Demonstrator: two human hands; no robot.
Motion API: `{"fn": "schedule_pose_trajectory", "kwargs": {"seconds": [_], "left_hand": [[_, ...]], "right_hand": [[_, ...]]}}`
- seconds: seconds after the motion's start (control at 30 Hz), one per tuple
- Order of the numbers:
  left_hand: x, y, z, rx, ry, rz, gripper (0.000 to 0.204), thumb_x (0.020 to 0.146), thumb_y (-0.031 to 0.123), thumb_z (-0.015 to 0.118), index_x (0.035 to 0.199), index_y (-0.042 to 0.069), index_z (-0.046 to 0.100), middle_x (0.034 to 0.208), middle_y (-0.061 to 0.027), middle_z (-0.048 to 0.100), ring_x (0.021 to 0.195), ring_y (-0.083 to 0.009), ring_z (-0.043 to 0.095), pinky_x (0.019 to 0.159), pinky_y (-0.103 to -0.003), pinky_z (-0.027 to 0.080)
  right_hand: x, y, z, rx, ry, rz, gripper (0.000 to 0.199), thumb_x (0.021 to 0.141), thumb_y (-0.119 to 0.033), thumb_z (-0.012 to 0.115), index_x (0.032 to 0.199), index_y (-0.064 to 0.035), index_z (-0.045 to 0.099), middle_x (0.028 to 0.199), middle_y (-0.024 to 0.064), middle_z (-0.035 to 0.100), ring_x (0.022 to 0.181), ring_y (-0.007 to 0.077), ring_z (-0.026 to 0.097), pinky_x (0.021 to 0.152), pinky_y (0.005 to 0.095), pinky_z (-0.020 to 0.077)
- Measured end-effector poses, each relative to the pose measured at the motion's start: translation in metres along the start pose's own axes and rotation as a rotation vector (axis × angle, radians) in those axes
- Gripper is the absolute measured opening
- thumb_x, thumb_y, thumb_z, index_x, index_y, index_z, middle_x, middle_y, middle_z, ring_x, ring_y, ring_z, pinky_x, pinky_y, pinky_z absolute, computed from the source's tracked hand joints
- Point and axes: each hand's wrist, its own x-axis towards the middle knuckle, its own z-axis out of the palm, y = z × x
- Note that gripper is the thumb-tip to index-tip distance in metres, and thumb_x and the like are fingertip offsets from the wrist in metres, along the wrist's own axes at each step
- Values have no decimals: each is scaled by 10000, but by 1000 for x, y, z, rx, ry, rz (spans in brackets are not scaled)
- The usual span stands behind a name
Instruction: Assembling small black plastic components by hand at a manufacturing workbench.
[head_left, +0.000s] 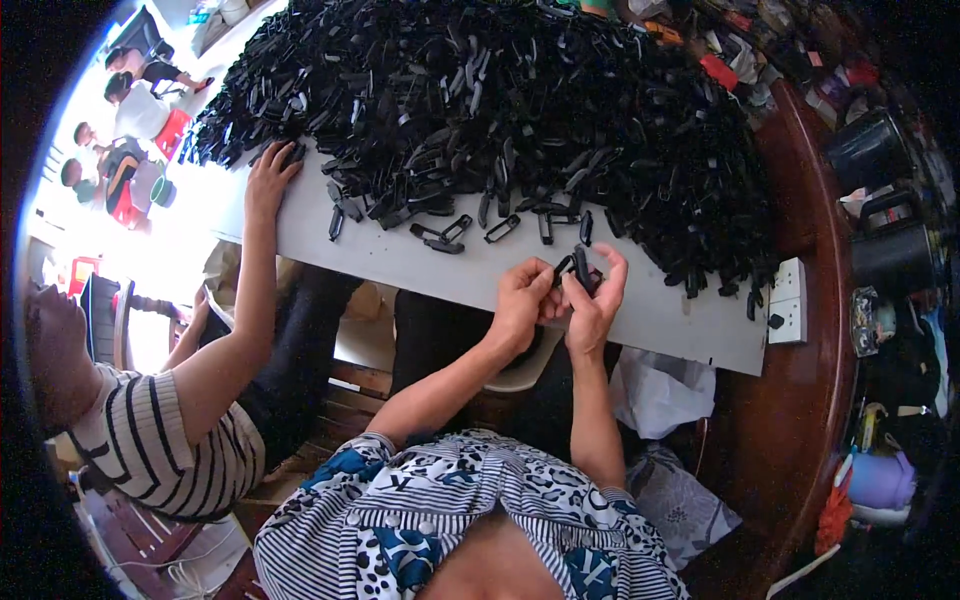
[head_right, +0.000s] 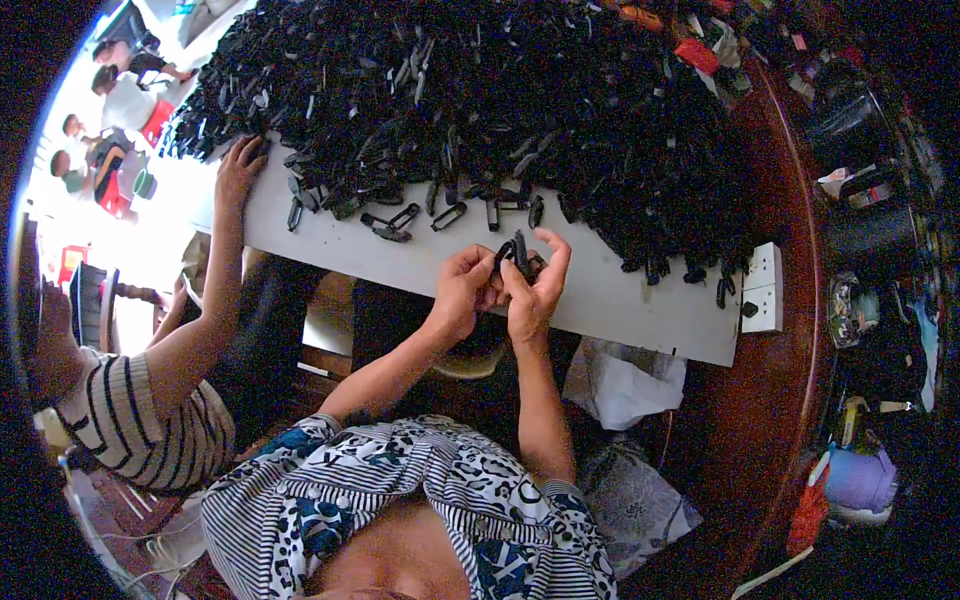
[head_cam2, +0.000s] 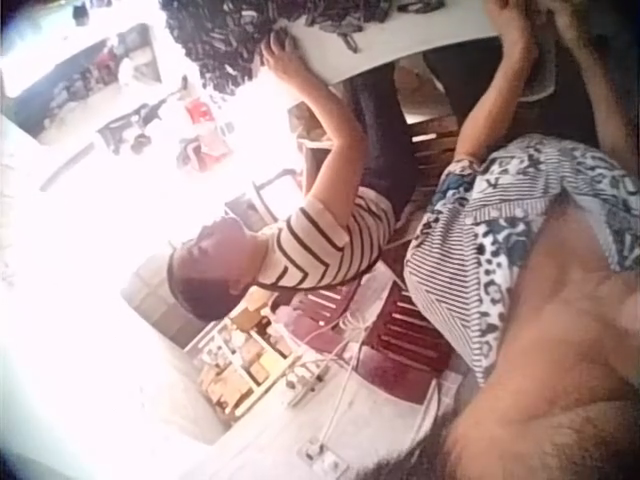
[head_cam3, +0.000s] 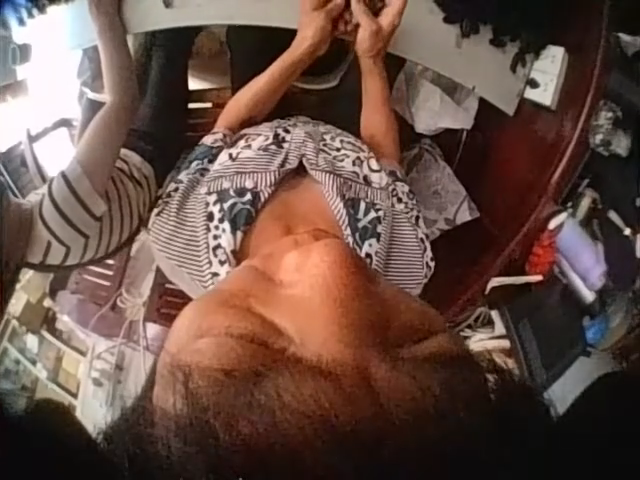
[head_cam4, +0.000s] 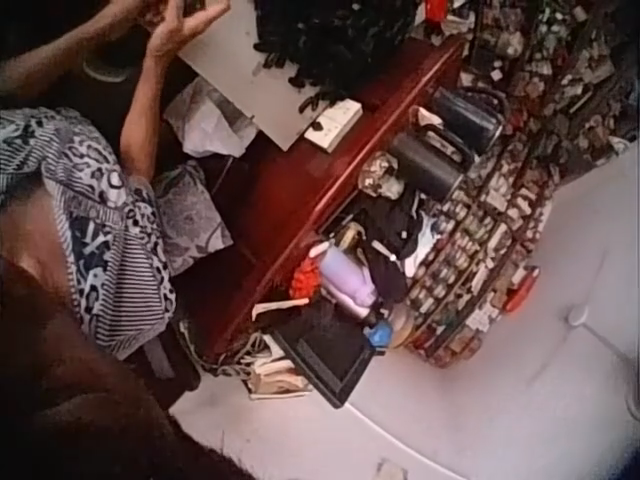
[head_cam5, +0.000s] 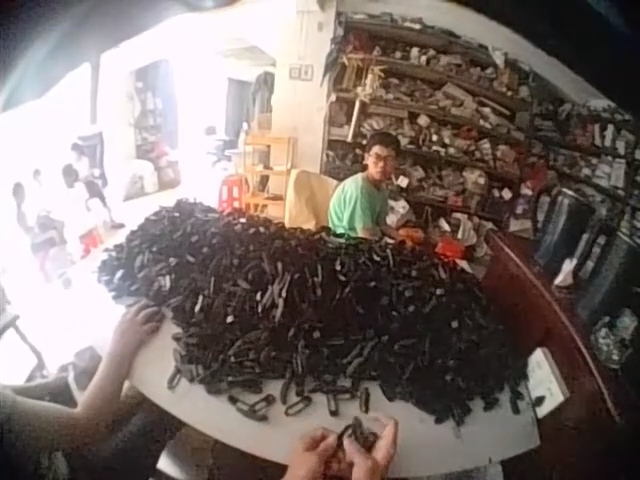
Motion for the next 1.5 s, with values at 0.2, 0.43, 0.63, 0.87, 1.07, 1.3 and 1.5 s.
{"fn": "schedule_pose_trajectory", "kwargs": {"seconds": [0.2, 0.43, 0.63, 0.87, 1.07, 1.3, 1.5], "left_hand": [[6, -6, 3, -70, 36, 7, 165, 937, 142, 456, 810, 59, 520, 594, -13, 531, 428, -82, 446, 381, -209, 307], [5, 0, 9, 9, 66, 44, 169, 943, 166, 455, 818, 67, 511, 606, -3, 522, 449, -76, 439, 408, -207, 326], [5, -7, 11, 81, 47, 179, 148, 925, 130, 466, 817, 48, 526, 608, -14, 521, 468, -69, 449, 426, -212, 337], [24, 47, -7, 1279, 262, 937, 158, 769, 48, 570, 926, 33, 568, 862, -139, 544, 781, -343, 499, 677, -397, 420], [77, 86, 10, 1360, 137, 1154, 190, 736, 26, 569, 923, 56, 577, 855, -105, 535, 821, -310, 493, 707, -390, 425], [122, 44, 68, 1427, -305, 1328, 284, 702, 135, 635, 975, 81, 577, 934, -79, 500, 913, -266, 473, 797, -367, 382], [133, 15, 94, 1667, -339, 1372, 406, 761, 376, 626, 1101, 165, 552, 1226, -120, 454, 1155, -320, 396, 931, -445, 305]], "right_hand": [[7, 12, -17, -196, -146, -158, 324, 807, -60, 580, 1128, -26, 555, 867, -10, 527, 639, 46, 465, 505, 188, 366], [9, 1, -17, -150, -144, 73, 248, 835, -156, 613, 1032, -19, 551, 834, -12, 531, 620, 42, 455, 523, 183, 383], [10, 1, -7, -138, -88, -80, 206, 818, -154, 641, 943, -22, 546, 808, -16, 532, 754, 76, 485, 656, 213, 408], [23, 0, -18, -261, -85, 155, 89, 850, -129, 585, 879, -47, 566, 713, -32, 529, 611, 41, 456, 527, 206, 366], [35, 11, -12, -888, -192, -327, 217, 788, -115, 641, 951, -10, 543, 790, 153, 593, 701, 314, 579, 622, 370, 449], [26, -6, -48, -1034, -85, -336, 243, 777, -122, 646, 963, -12, 536, 882, 185, 582, 814, 390, 561, 673, 425, 444], [21, -10, -73, -1056, 8, -334, 251, 774, -113, 655, 981, -9, 557, 879, 176, 591, 796, 378, 570, 673, 413, 449]]}}
